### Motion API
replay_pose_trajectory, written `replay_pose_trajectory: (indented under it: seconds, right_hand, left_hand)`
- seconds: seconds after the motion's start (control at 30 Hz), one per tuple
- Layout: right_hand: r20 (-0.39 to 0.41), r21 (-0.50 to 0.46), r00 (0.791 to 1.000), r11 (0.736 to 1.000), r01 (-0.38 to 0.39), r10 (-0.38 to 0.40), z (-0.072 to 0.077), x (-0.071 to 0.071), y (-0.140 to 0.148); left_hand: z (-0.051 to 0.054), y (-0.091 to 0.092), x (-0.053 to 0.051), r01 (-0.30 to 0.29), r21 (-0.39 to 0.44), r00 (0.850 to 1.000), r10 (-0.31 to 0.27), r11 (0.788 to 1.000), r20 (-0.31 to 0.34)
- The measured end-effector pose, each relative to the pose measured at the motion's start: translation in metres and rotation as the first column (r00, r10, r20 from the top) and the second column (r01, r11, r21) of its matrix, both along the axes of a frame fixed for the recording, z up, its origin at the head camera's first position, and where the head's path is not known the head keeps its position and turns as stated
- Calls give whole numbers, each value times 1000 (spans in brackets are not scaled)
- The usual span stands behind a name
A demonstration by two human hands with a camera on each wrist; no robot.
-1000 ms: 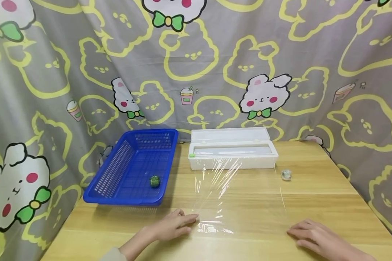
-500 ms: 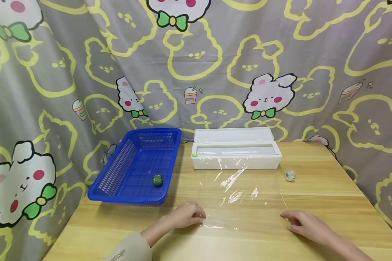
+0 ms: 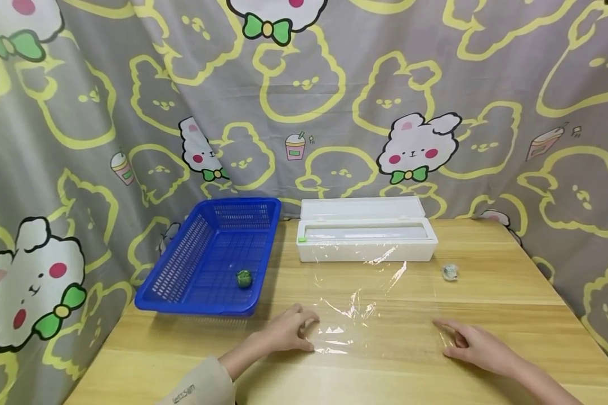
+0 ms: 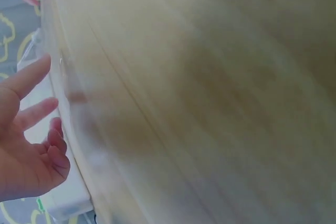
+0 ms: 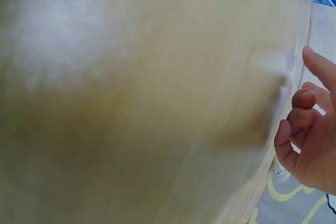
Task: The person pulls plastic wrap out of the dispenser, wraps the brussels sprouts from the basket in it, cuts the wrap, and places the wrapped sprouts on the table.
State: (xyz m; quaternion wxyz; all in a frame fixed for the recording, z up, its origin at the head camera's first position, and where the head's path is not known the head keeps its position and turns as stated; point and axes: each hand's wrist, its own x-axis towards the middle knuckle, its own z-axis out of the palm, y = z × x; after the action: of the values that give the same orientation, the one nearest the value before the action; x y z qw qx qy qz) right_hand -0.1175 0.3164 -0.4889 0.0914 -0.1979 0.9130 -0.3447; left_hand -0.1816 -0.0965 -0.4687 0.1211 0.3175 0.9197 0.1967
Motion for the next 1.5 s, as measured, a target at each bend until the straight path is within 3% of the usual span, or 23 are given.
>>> replay_pose_trajectory:
  seconds: [0.2,0.5,0.7,0.8,0.93,1.07,1.17,1.27,1.4,1.5]
  right_hand:
    - [-19,53,1000,998,-18,19,-1,1,4]
    - [27,79,1000,997,-1,-1,-1,0,3]
    - [-10,78,1000,997,7,-6,-3,-1,3]
    - [-23,87,1000,996,5,-3,-4,-1,3]
    - [-3,100,1000,995,7,-7,-4,0,3]
    - [21,115,1000,993,16,-19,-5,1,3]
    - [24,120,1000,993,16,-19,-5,1,3]
    - [16,113,1000,994,12,-14,-6,0,3]
    - [-3,108,1000,994,6,-6,-6,1,3]
    - [-13,121,1000,993,5,-3,-6,2,3]
  left_hand:
    - [-1,-4,-1,-57,-72,998,60,996,32]
    - [-4,-7,-1,-71,-105,997,73,992,20]
    - [4,-13,-3,-80,-95,996,84,992,35]
    - [10,-18,-4,-53,-56,996,57,997,63]
    - [18,-25,-7,60,61,987,-68,996,148]
    - [33,-31,-9,164,226,948,-217,960,233]
    - [47,-33,-8,214,318,933,-290,924,215]
    - [61,-38,-7,234,386,938,-311,892,152]
    - [74,-50,-11,231,454,955,-289,861,64]
    - [80,-61,-16,181,475,972,-230,861,47]
